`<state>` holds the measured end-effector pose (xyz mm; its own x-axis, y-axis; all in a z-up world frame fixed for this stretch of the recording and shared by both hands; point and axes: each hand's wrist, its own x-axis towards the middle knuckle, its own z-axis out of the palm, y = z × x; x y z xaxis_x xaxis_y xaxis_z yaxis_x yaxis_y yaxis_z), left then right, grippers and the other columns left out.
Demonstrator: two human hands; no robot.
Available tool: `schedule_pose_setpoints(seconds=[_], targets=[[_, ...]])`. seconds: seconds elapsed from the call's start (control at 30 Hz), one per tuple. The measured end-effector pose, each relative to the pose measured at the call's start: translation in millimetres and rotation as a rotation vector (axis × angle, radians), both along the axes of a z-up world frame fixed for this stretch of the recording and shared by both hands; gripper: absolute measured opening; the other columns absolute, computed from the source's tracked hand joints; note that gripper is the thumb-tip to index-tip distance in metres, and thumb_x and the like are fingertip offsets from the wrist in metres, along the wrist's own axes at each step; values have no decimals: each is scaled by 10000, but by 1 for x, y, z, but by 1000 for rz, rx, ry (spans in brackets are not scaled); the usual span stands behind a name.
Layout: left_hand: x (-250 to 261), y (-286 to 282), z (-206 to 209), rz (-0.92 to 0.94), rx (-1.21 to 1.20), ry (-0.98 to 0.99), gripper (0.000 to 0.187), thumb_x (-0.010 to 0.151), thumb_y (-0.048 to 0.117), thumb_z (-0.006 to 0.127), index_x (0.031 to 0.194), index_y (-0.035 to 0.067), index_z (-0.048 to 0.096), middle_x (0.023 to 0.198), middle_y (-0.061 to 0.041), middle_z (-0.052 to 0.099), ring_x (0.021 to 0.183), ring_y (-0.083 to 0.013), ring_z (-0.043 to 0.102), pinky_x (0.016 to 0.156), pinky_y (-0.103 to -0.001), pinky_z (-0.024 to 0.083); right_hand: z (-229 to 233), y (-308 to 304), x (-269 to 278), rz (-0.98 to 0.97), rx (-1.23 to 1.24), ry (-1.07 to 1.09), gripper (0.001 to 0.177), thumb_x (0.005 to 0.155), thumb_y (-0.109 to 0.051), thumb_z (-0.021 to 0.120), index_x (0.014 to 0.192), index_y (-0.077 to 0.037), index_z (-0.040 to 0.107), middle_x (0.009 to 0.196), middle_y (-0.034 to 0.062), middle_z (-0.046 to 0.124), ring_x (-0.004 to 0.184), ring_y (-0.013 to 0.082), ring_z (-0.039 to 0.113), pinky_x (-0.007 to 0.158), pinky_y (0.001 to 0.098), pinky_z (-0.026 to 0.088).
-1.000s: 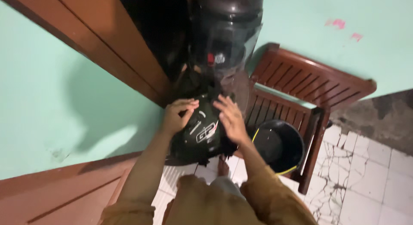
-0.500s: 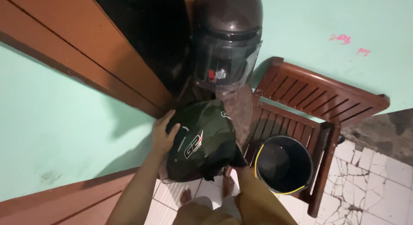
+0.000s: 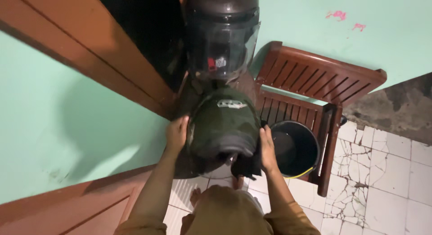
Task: The person wipes a dark green motorcycle helmet with a black cloth, repeatedly dipping the cloth into a bucket of water. The person cleans the exterior shell, visor, and interior padding of the helmet.
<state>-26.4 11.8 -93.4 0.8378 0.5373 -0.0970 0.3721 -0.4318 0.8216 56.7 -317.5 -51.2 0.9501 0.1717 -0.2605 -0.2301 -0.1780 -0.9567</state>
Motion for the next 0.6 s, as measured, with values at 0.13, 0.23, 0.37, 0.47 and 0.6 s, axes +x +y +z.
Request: schedule_pose_setpoints(seconds=[0.13, 0.23, 0.37, 0.47, 0.6], targets=[[11, -37, 84, 48, 145, -58, 490, 977, 425, 627, 1352, 110, 620, 1349, -224, 630, 1225, -405, 609, 1055, -459, 480, 10, 31, -11, 33, -25, -219, 586, 1063, -379, 414, 1534, -31, 420, 1595, 184, 433, 1487, 288, 382, 1204, 350, 256], [5, -60, 111, 6, 347, -151, 562, 983, 387, 611, 1467, 114, 529, 1440, -287, 519, 1263, -491, 512, 1057, -538, 416, 28, 47, -10, 29, -104, -304, 535, 1090, -353, 392, 1531, -52, 426, 1592, 198, 437, 1495, 330, 393, 1223, 375, 259], [11, -56, 109, 16, 393, -218, 521, 1033, 357, 553, 1504, 138, 516, 1483, -284, 509, 1321, -499, 493, 1106, -551, 400, 79, 82, 0, 159, -467, -649, 472, 1098, -316, 394, 1526, -139, 484, 1600, 218, 410, 1473, 419, 369, 1215, 474, 269], [2, -56, 93, -17, 428, -204, 497, 1044, 375, 563, 1467, 118, 523, 1497, -289, 501, 1340, -498, 481, 1122, -544, 392, 116, 131, 2, 494, -738, -833, 463, 1033, -342, 435, 1461, -203, 543, 1564, 124, 474, 1460, 424, 393, 1175, 551, 295], [4, -46, 90, -16, 535, -161, 457, 1063, 380, 565, 1425, 103, 533, 1517, -253, 518, 1382, -486, 464, 1160, -550, 370, 131, 156, 26, 715, -631, -804, 441, 1040, -371, 437, 1432, -230, 582, 1561, 72, 487, 1484, 399, 362, 1203, 596, 222]])
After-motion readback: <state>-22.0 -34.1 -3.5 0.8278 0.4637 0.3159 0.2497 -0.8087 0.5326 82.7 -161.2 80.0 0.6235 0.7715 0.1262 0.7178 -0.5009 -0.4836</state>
